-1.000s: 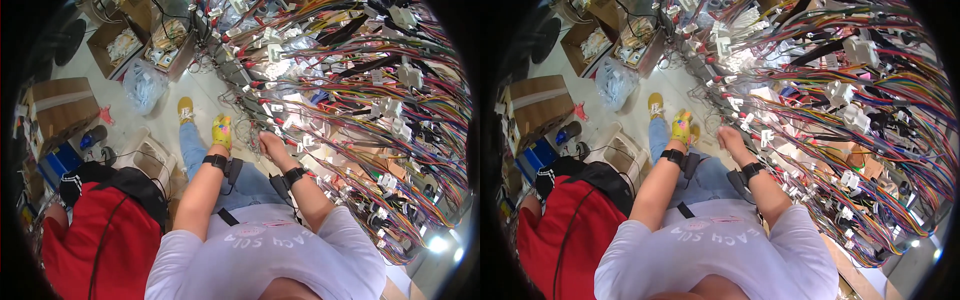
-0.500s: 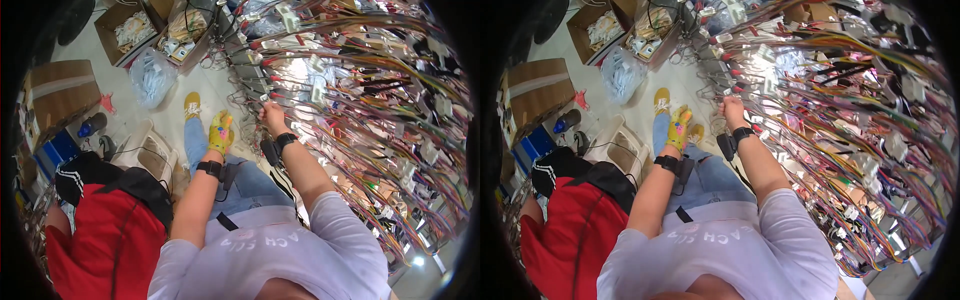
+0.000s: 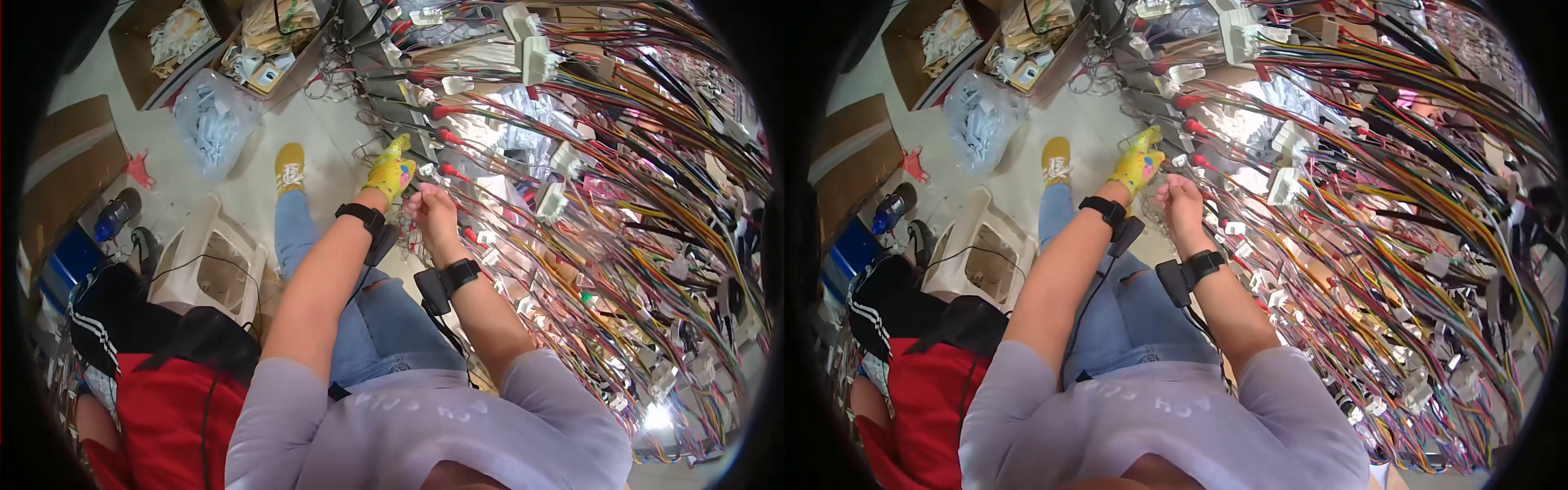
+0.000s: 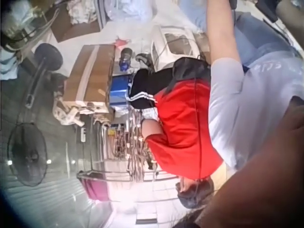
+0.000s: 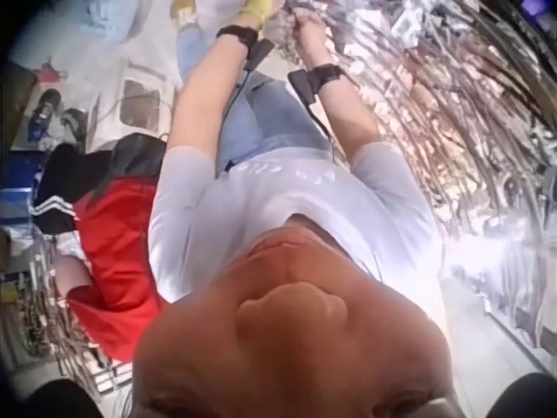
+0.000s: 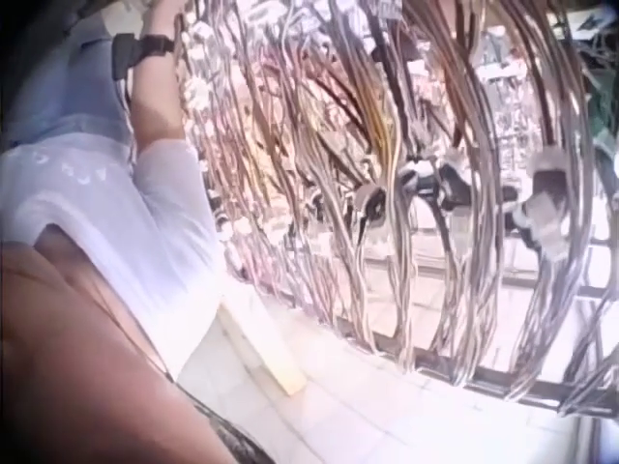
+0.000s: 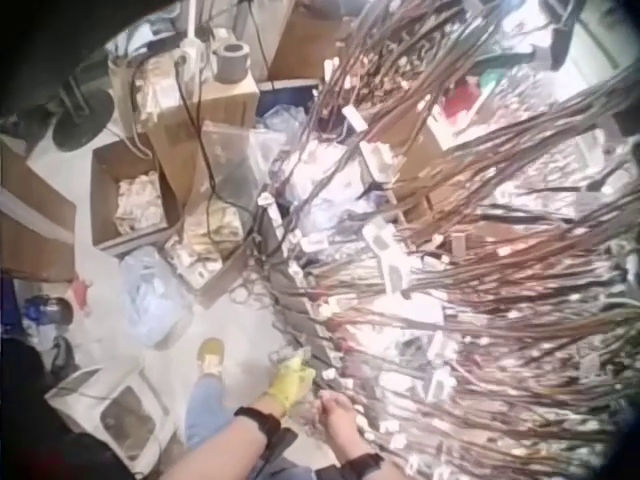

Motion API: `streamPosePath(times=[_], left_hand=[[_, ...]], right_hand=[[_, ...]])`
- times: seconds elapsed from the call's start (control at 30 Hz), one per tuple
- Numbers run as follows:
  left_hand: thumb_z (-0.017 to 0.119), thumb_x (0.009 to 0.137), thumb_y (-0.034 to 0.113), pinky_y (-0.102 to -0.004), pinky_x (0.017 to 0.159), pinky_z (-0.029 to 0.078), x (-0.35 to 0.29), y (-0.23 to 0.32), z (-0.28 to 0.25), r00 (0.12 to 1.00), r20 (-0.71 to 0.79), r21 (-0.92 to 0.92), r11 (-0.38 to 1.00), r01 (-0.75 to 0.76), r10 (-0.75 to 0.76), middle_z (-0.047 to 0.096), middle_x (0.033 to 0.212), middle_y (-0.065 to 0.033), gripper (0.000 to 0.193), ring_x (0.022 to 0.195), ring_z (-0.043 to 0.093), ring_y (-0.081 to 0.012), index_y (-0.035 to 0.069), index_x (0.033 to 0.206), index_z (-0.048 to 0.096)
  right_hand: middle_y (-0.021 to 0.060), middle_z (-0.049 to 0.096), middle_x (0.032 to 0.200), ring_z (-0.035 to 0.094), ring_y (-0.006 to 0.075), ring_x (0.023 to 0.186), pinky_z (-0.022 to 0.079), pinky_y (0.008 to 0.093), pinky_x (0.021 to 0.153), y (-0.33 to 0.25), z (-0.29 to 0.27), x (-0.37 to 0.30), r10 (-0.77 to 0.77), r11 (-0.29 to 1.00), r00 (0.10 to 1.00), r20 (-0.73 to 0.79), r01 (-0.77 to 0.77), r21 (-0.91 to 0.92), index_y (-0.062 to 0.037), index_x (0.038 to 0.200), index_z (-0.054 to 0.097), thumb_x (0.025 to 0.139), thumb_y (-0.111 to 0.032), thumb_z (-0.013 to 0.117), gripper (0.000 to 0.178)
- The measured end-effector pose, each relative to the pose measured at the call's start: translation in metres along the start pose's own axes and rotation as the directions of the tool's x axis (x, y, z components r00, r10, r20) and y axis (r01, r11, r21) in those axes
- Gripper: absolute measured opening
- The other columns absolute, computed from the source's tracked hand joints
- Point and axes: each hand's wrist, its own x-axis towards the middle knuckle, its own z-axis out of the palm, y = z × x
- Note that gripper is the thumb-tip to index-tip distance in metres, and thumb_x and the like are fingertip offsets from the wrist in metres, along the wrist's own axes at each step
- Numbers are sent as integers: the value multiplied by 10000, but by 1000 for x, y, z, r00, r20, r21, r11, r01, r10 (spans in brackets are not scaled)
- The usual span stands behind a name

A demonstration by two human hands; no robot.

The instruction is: The person applies glue to wire connectors using a glue gun, sets the tool aside on a box, and attaches a small component to a connector. Finally, they handle various wires and connectors on the rack by hand.

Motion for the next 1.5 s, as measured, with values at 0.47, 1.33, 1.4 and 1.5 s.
streamPosePath(times=[0.47,1.33,1.4,1.5], left_hand=[[573,839,234,-331,817,466,-60,-68,-101,955,-248,213,953,218,-163,610,1077,-159,389,974,597,-251,43,1177,541],[516,880,219,-315,872,455,-96,-76,-97,926,-243,3,954,300,-290,615,1104,-170,361,1024,598,-254,1,1165,557],[521,876,222,-311,863,459,-94,-76,-95,916,-273,15,951,310,-294,621,1092,-166,358,1009,604,-243,9,1160,564],[516,890,200,-278,823,461,-88,-71,-91,927,-242,-18,956,291,-287,627,1062,-107,360,936,610,-171,22,1202,540]], right_hand=[[42,492,689,484,136,560,447,297,527,4,60,103,-76,964,928,-366,161,209,-91,1338,168,825,-85,661,712],[109,659,718,621,146,557,492,261,528,28,44,82,-438,821,874,-212,293,-490,69,886,616,911,-180,526,266],[97,658,689,617,137,544,486,264,525,28,40,79,-467,765,863,-195,283,-579,61,869,625,904,-181,536,260],[100,662,718,621,132,545,497,241,525,30,33,76,-450,705,881,-144,252,-663,65,875,625,914,-197,535,279]])
